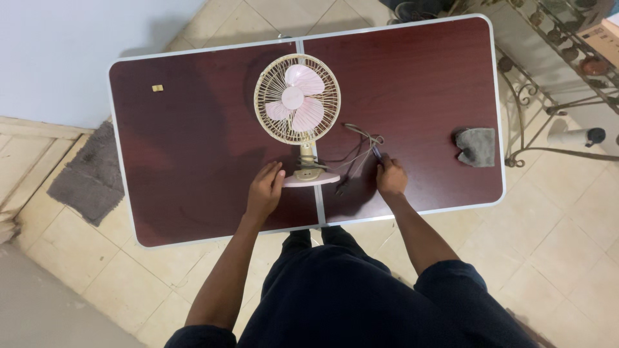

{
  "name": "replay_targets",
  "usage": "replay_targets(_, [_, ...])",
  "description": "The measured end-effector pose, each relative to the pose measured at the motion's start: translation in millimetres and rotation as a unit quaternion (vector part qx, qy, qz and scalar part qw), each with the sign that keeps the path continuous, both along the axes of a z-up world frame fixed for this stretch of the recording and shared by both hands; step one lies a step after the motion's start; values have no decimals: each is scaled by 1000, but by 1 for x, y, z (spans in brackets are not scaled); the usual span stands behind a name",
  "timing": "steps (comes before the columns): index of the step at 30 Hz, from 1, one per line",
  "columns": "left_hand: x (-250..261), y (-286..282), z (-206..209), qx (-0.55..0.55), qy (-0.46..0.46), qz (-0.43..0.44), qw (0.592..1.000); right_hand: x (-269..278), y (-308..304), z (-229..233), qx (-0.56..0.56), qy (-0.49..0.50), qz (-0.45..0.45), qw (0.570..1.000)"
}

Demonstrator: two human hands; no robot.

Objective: The person disassembles a small electric fan on a table. They remove a small yellow component from the base, then detach the power cord, and finally remove the front grille. The fan remains partially disassembled at the end of the clip.

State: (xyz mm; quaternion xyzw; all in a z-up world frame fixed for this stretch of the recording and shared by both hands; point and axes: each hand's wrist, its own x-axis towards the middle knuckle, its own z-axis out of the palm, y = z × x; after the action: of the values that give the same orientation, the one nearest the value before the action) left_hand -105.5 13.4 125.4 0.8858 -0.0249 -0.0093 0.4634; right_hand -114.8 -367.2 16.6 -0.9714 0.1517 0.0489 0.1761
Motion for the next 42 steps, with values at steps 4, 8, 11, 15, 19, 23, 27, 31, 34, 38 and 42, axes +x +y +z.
replay_targets(4, [3, -1, 5, 5, -19, -8, 1000, -3, 11, -5, 9, 38, -41, 998])
replay_targets(8, [2, -4, 12, -6, -28, -8, 1000, -15, 23, -7, 12, 51, -48, 997])
replay_targets(11, [0, -8, 18, -1, -42, -13, 999, -19, 28, -2, 29, 67, -49, 996])
replay_targets(15, [-1, -9, 23, -9, -35, -24, 999, -15, 30, 10, 48, 51, -51, 996])
replay_targets(19, [-2, -9, 26, -7, -30, -29, 999, -12, 35, 32, 32, 38, -59, 997])
replay_targets(23, [-5, -7, 33, 1, -45, -39, 998, -6, 52, 59, 87, -35, -73, 993])
replay_targets(27, [-5, -6, 51, -34, -34, -37, 998, 2, 73, 91, 153, -184, -3, 971])
replay_targets(31, [-5, -5, 67, -50, 33, -14, 998, 4, 93, 120, 198, -206, 30, 958])
replay_targets(34, [-9, 0, 71, -45, 34, -12, 998, 2, 105, 135, 211, -207, 36, 955])
replay_targets(38, [-15, 7, 65, -27, -11, -24, 999, 4, 118, 145, 220, -218, 31, 950])
replay_targets(42, [-15, 11, 66, -43, 10, -27, 999, 5, 127, 151, 215, -223, 26, 950])
